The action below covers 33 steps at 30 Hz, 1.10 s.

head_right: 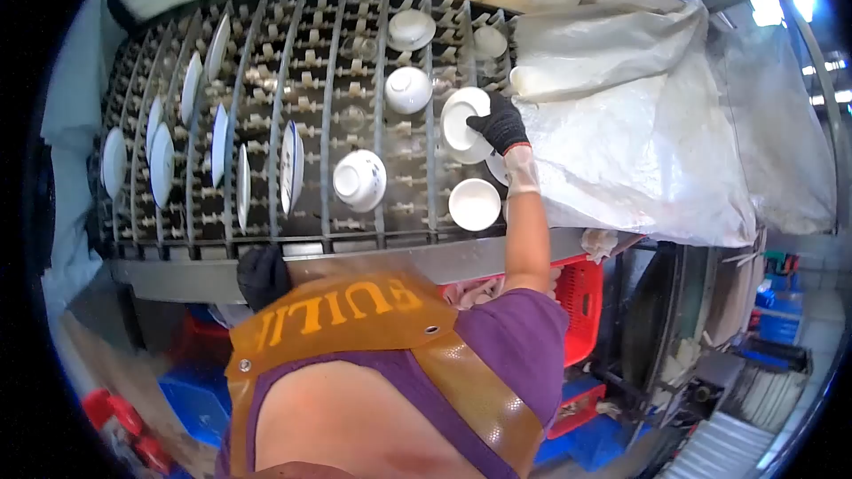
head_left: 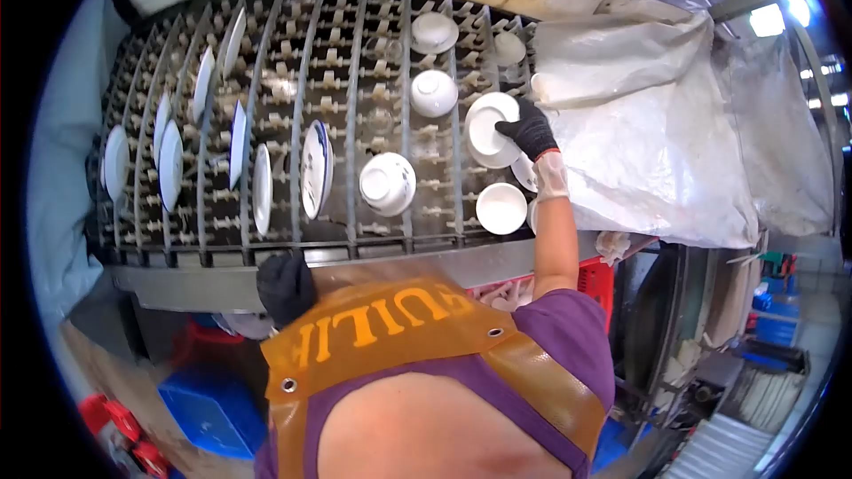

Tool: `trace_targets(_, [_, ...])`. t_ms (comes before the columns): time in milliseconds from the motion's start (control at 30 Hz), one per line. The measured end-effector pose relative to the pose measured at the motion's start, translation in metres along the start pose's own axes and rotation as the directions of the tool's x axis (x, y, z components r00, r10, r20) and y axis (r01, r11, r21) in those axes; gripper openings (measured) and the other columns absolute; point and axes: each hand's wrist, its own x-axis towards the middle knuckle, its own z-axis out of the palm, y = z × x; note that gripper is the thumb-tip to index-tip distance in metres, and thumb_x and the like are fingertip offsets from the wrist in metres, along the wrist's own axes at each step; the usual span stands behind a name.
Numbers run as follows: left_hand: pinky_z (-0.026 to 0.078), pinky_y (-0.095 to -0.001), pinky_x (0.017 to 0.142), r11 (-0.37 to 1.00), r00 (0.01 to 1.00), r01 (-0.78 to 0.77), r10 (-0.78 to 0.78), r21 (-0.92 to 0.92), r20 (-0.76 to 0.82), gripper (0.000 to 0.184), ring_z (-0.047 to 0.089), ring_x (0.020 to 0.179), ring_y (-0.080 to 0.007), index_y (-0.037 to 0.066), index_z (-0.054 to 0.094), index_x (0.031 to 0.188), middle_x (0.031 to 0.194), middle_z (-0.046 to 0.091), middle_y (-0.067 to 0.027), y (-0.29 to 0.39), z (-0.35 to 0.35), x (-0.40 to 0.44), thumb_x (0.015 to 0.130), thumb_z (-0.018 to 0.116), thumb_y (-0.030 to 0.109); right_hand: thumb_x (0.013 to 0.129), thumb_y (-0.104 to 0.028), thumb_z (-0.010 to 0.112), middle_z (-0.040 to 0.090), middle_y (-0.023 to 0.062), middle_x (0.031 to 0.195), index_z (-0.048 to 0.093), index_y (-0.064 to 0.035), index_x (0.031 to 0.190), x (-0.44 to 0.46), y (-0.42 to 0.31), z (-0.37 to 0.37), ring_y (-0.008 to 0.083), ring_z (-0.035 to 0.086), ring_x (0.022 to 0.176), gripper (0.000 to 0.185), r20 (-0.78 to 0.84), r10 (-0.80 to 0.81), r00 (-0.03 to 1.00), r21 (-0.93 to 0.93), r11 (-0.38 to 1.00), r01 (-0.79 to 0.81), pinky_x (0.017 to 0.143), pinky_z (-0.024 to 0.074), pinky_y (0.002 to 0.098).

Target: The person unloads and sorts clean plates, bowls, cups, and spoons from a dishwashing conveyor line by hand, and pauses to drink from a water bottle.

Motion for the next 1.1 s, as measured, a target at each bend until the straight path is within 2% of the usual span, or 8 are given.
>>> trace_targets(100, [0.046, -0.0424, 0.072, 1.0, 1.0, 0.01, -0.01, 0.014, 0.005, 0.022, 0.057, 0.079, -0.0332, 0.001, 0.063, 0.09, 0.085, 0.061, -0.0147, 0.008, 0.001, 0.002, 0.068, 0.062, 0.003, 0.066, -0.008, 0.072, 0.065, 0.0128, 0.092, 0.062, -0.0038, 0.102, -0.032, -0.076, -0.029, 0.0276, 0.062, 0.086, 0.038, -0.008, -0.084, 0.996, 0.111, 0.99, 0.085, 0.078, 0.0486, 0.0362])
trace_targets(300, [0.046, -0.0428, 0.075, 1.0, 1.0, -0.011, 0.011, 0.021, -0.009, 0.021, 0.058, 0.082, -0.033, 0.002, 0.063, 0.09, 0.089, 0.061, -0.0143, 0.015, 0.01, -0.002, 0.069, 0.064, 0.005, 0.069, -0.008, 0.059, 0.061, 0.0046, 0.099, 0.064, -0.0192, 0.079, -0.038, -0.112, 0.012, 0.0243, 0.055, 0.103, 0.015, 0.034, -0.75, 0.66, -0.32, 0.617, 0.718, 0.097, 0.037, 0.0388])
trace_targets(367, [0.045, -0.0436, 0.075, 1.0, 1.0, -0.007, 0.008, 0.026, -0.021, 0.02, 0.058, 0.082, -0.033, 0.003, 0.064, 0.09, 0.088, 0.061, -0.0141, 0.016, 0.011, -0.002, 0.069, 0.064, 0.006, 0.07, -0.007, 0.06, 0.06, 0.0093, 0.104, 0.065, -0.0167, 0.092, -0.014, -0.089, 0.043, 0.0297, 0.054, 0.105, 0.025, -0.079, -0.427, 0.901, 0.007, 0.903, 0.429, 0.097, 0.0378, 0.0376])
trace_targets(567, [0.046, -0.043, 0.076, 0.999, 0.999, 0.033, -0.032, -0.025, 0.041, 0.023, 0.059, 0.083, -0.0349, 0.003, 0.064, 0.091, 0.088, 0.062, -0.0158, 0.023, 0.013, -0.001, 0.068, 0.065, 0.005, 0.065, -0.011, 0.067, 0.059, 0.0157, 0.102, 0.059, -0.0074, 0.108, 0.069, 0.015, 0.031, 0.0335, 0.054, 0.099, 0.043, -0.421, -0.473, 0.774, -0.301, 0.878, 0.373, 0.09, 0.0429, 0.041])
trace_targets(733, [0.047, -0.0431, 0.076, 1.0, 1.0, 0.012, -0.012, -0.006, 0.01, 0.022, 0.059, 0.084, -0.0344, 0.002, 0.064, 0.09, 0.088, 0.062, -0.0163, 0.028, 0.019, -0.002, 0.067, 0.065, 0.004, 0.072, -0.025, 0.066, 0.058, 0.0195, 0.113, 0.053, -0.0103, 0.118, 0.073, 0.048, 0.01, 0.0373, 0.055, 0.105, 0.051, -0.302, 0.256, 0.918, -0.394, 0.844, -0.364, 0.088, 0.0444, 0.0444])
trace_targets(900, [0.045, -0.0434, 0.076, 0.999, 1.0, 0.007, -0.006, 0.032, -0.005, 0.02, 0.058, 0.082, -0.0319, 0.003, 0.063, 0.088, 0.087, 0.06, -0.0124, 0.036, 0.03, -0.005, 0.068, 0.065, 0.006, 0.071, -0.021, 0.071, 0.063, 0.0161, 0.106, 0.05, -0.0073, 0.124, 0.056, 0.075, -0.009, 0.0304, 0.062, 0.094, 0.058, -0.457, -0.074, 0.886, -0.06, 0.997, 0.052, 0.082, 0.0487, 0.0371])
trace_targets(967, [0.045, -0.0433, 0.077, 0.999, 1.0, 0.009, -0.009, 0.04, 0.004, 0.02, 0.058, 0.082, -0.0319, 0.004, 0.063, 0.088, 0.088, 0.06, -0.0121, 0.038, 0.031, -0.003, 0.068, 0.065, 0.006, 0.074, -0.016, 0.071, 0.064, 0.0124, 0.103, 0.05, -0.0031, 0.123, 0.04, 0.048, -0.017, 0.0231, 0.062, 0.09, 0.055, -0.226, 0.182, 0.957, 0.636, 0.772, 0.004, 0.078, 0.0497, 0.0317])
trace_targets(1100, [0.045, -0.0426, 0.076, 0.999, 1.0, -0.001, 0.001, 0.04, -0.012, 0.02, 0.058, 0.082, -0.0313, 0.004, 0.063, 0.088, 0.088, 0.06, -0.0121, 0.037, 0.041, -0.009, 0.068, 0.065, 0.005, 0.075, -0.016, 0.071, 0.065, 0.012, 0.095, 0.059, 0.0, 0.111, 0.024, 0.046, -0.004, 0.0188, 0.062, 0.083, 0.041, -0.012, 0.235, 0.972, 0.625, 0.76, -0.176, 0.074, 0.0494, 0.0294])
